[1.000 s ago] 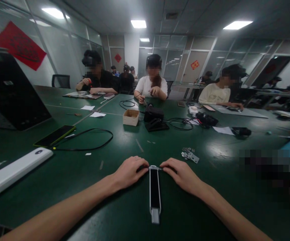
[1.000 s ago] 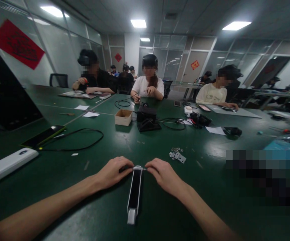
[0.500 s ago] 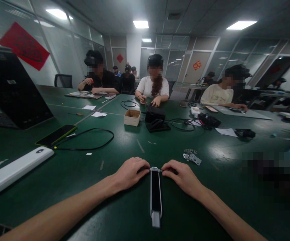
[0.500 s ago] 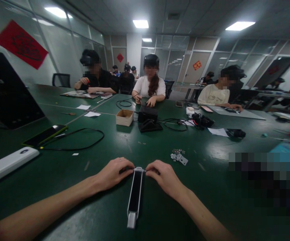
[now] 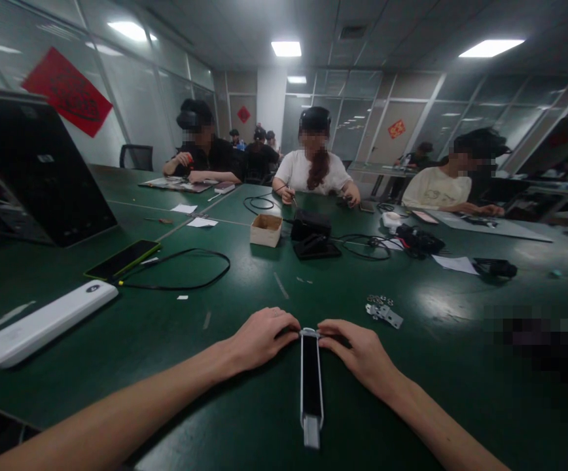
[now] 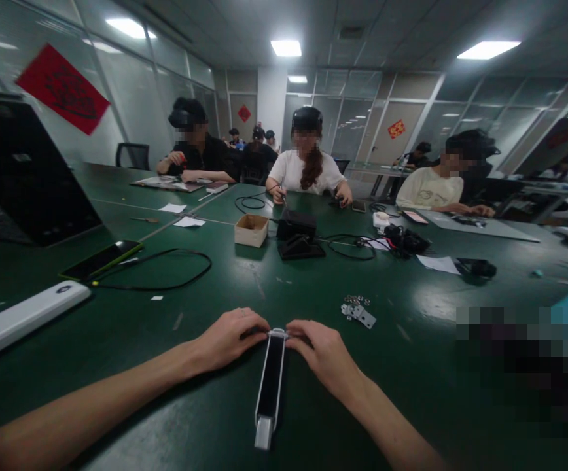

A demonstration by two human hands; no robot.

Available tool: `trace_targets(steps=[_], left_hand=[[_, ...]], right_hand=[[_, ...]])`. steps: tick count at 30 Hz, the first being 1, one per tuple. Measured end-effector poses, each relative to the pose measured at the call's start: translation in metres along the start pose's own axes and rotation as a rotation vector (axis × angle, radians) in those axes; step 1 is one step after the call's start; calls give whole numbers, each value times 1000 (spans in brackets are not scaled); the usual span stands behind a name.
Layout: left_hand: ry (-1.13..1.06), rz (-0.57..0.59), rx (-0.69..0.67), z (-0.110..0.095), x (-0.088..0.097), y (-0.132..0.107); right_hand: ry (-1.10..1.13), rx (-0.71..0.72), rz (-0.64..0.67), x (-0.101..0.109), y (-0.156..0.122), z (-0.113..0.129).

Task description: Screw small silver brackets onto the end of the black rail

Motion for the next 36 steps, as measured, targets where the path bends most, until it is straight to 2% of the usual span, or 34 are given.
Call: trace_targets(steps=[9, 16, 29, 32, 34, 36], left_hand=[[-11, 12, 1, 0, 1, 0], [-17, 0, -12, 1, -1, 0], [-17, 14, 4, 1, -1, 2], [-23, 26, 8, 0, 1, 2], [-28, 37, 6, 0, 2, 2], [-36, 41, 4, 0, 1, 2]], right_hand=[[-222, 82, 73, 7, 1, 16], [-228, 97, 69, 0, 3, 19], [-301, 159, 73, 3, 3, 31], [-364, 209, 26, 18, 4, 31], [-429, 198, -67, 41, 5, 20], [-510, 115, -185, 74, 6, -2]])
Point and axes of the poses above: each hand's wrist, its own y-axis towards the middle knuckle, its own x-axis out of the back of the hand, z = x × y, the point moved 9 cm from there along y, towards the middle knuckle, and after that the axes turned 7 degrees about y, right-handed, at the moved point
